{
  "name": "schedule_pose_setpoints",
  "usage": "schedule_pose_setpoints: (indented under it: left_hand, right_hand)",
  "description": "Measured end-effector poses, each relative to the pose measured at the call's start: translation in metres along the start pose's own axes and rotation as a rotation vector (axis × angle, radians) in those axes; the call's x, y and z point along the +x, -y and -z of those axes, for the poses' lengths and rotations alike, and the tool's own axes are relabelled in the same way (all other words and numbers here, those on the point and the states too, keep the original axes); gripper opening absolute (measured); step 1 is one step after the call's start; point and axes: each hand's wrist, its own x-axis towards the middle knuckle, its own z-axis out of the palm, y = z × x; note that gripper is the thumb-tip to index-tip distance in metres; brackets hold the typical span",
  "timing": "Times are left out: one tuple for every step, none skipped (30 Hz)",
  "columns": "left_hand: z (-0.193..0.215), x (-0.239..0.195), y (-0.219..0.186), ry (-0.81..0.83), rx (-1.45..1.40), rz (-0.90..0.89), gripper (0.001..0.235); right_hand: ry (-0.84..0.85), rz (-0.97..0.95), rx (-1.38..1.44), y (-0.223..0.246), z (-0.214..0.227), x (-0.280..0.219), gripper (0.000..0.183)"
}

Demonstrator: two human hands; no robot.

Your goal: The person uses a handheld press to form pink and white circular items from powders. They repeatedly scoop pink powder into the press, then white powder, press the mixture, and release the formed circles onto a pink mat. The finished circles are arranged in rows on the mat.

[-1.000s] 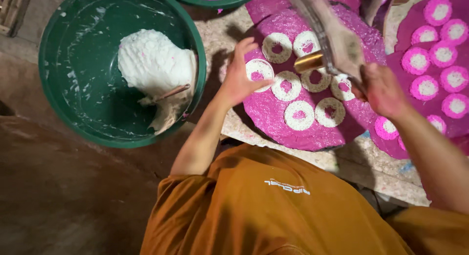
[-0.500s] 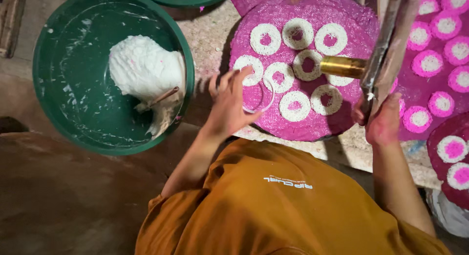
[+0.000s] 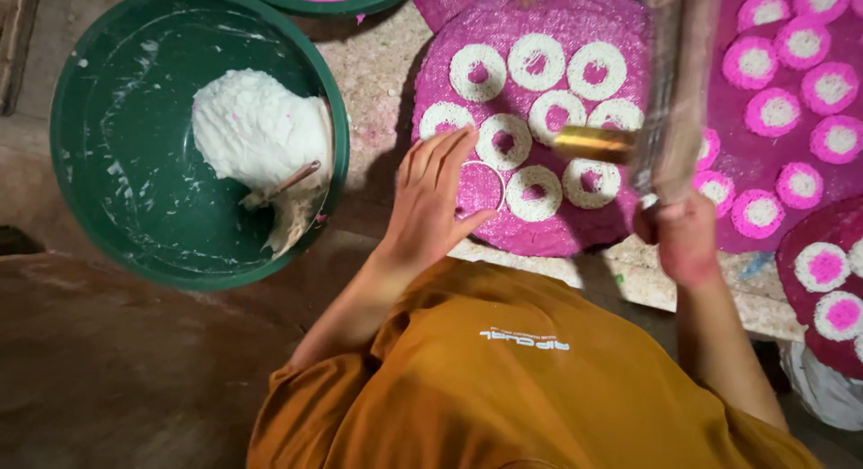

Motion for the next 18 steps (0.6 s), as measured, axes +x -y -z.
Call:
schedule_pose_setpoints:
  left_hand:
    - [0.008, 0.003, -0.006, -0.010, 0.032, -0.048, 0.092]
    - [0.016, 0.007, -0.010, 0.009, 0.018, -0.088, 0.086]
    - [0.023, 0.007, -0.015, 0.066, -0.024, -0.125, 0.080]
    - [0.029, 0.008, -0.019, 0.186, -0.132, -0.141, 0.074]
    - [0.033, 0.009, -0.021, 0.388, -0.290, -0.117, 0.068]
    - [0.036, 0.011, -0.023, 0.606, -0.478, -0.055, 0.063]
    - [0.040, 0.009, -0.026, 0.716, -0.559, -0.036, 0.057]
    - [0.044, 0.004, -0.031, 0.761, -0.582, -0.045, 0.051]
    - [0.050, 0.000, -0.033, 0.790, -0.602, -0.054, 0.045]
    - [0.056, -0.006, -0.037, 0.802, -0.609, -0.051, 0.040]
    - [0.064, -0.009, -0.037, 0.819, -0.573, -0.035, 0.034]
    - [0.072, -0.016, -0.038, 0.843, -0.547, -0.011, 0.029]
    - [0.081, -0.022, -0.038, 0.871, -0.520, 0.014, 0.024]
    - [0.091, -0.024, -0.037, 0.950, -0.441, 0.038, 0.022]
    - [0.097, -0.032, -0.046, 0.901, -0.317, 0.018, 0.022]
    - [0.106, -0.040, -0.058, 0.841, -0.184, 0.000, 0.024]
    - [0.117, -0.041, -0.063, 0.781, -0.052, -0.017, 0.028]
    - [0.130, -0.050, -0.069, 0.769, -0.100, 0.050, 0.027]
  right_hand:
    - [0.092, 0.091, -0.058, 0.014, -0.007, -0.006, 0.053]
    - [0.184, 0.184, -0.117, 0.029, -0.014, -0.007, 0.049]
    - [0.290, 0.321, -0.289, 0.047, -0.024, -0.010, 0.049]
    - [0.396, 0.456, -0.461, 0.068, -0.034, -0.016, 0.049]
    - [0.427, 0.606, -0.588, 0.093, -0.045, -0.021, 0.053]
    - [0.457, 0.760, -0.713, 0.120, -0.059, -0.025, 0.057]
    - [0.484, 0.914, -0.838, 0.150, -0.071, -0.025, 0.062]
    - [0.553, 1.027, -0.845, 0.180, -0.086, -0.019, 0.062]
    - [0.622, 1.141, -0.851, 0.209, -0.099, -0.012, 0.062]
    - [0.700, 1.254, -0.848, 0.233, -0.113, -0.002, 0.063]
    - [0.780, 1.413, -0.826, 0.248, -0.125, 0.015, 0.063]
    - [0.862, 1.555, -0.793, 0.258, -0.134, 0.031, 0.064]
    - [0.943, 1.697, -0.754, 0.260, -0.142, 0.040, 0.065]
    - [1.069, 1.512, -0.671, 0.256, -0.145, 0.038, 0.061]
    - [1.183, 1.322, -0.589, 0.250, -0.149, 0.035, 0.058]
    - [1.289, 1.139, -0.510, 0.245, -0.153, 0.035, 0.056]
    - [1.399, 0.985, -0.540, 0.241, -0.158, 0.030, 0.052]
    - [1.513, 0.808, -0.560, 0.234, -0.161, 0.021, 0.049]
